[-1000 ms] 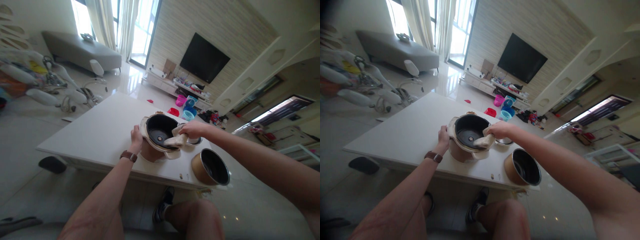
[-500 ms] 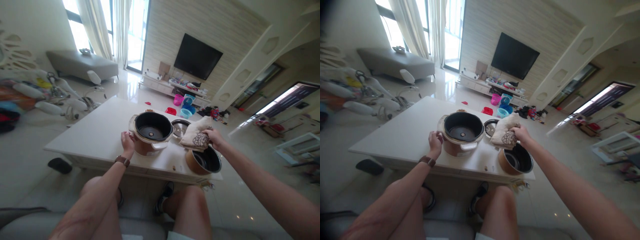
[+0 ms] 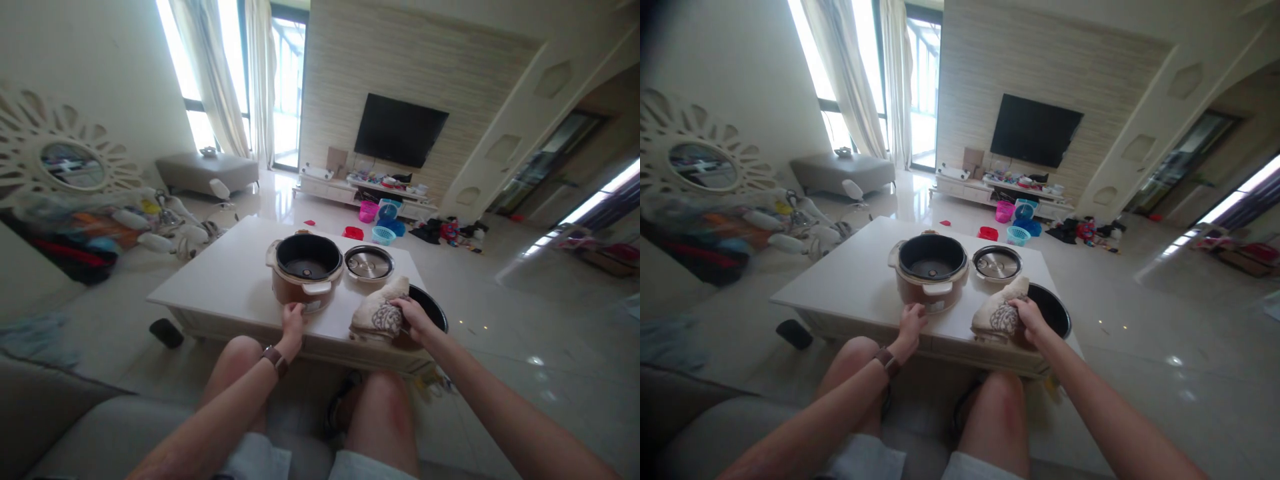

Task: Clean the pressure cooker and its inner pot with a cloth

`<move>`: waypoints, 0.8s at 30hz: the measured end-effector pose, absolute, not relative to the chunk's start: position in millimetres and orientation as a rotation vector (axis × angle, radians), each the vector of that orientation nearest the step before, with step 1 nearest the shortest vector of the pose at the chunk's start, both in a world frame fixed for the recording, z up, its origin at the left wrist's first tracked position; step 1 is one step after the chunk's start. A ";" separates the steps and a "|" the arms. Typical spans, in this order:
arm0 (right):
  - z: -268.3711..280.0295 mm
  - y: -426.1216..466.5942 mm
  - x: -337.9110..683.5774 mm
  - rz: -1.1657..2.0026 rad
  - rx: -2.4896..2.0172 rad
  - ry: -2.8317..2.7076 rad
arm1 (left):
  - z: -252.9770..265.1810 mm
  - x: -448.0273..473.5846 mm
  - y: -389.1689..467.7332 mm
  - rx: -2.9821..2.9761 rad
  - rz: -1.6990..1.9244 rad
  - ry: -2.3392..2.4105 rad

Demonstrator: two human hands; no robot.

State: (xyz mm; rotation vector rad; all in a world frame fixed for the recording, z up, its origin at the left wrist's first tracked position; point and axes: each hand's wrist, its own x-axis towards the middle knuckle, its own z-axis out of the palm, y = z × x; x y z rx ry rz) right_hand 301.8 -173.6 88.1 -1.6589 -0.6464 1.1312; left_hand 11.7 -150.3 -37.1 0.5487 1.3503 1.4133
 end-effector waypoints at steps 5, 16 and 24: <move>77.8 -182.8 302.7 1.180 -1.623 -0.631 | -8.4 39.7 -147.4 0.528 1.348 1.038; 75.1 -193.3 295.2 1.180 -1.649 -0.639 | 8.8 56.1 -127.0 0.333 1.450 1.055; 71.5 -191.2 301.4 1.196 -1.625 -0.614 | -3.4 -66.8 -96.3 0.583 1.573 1.417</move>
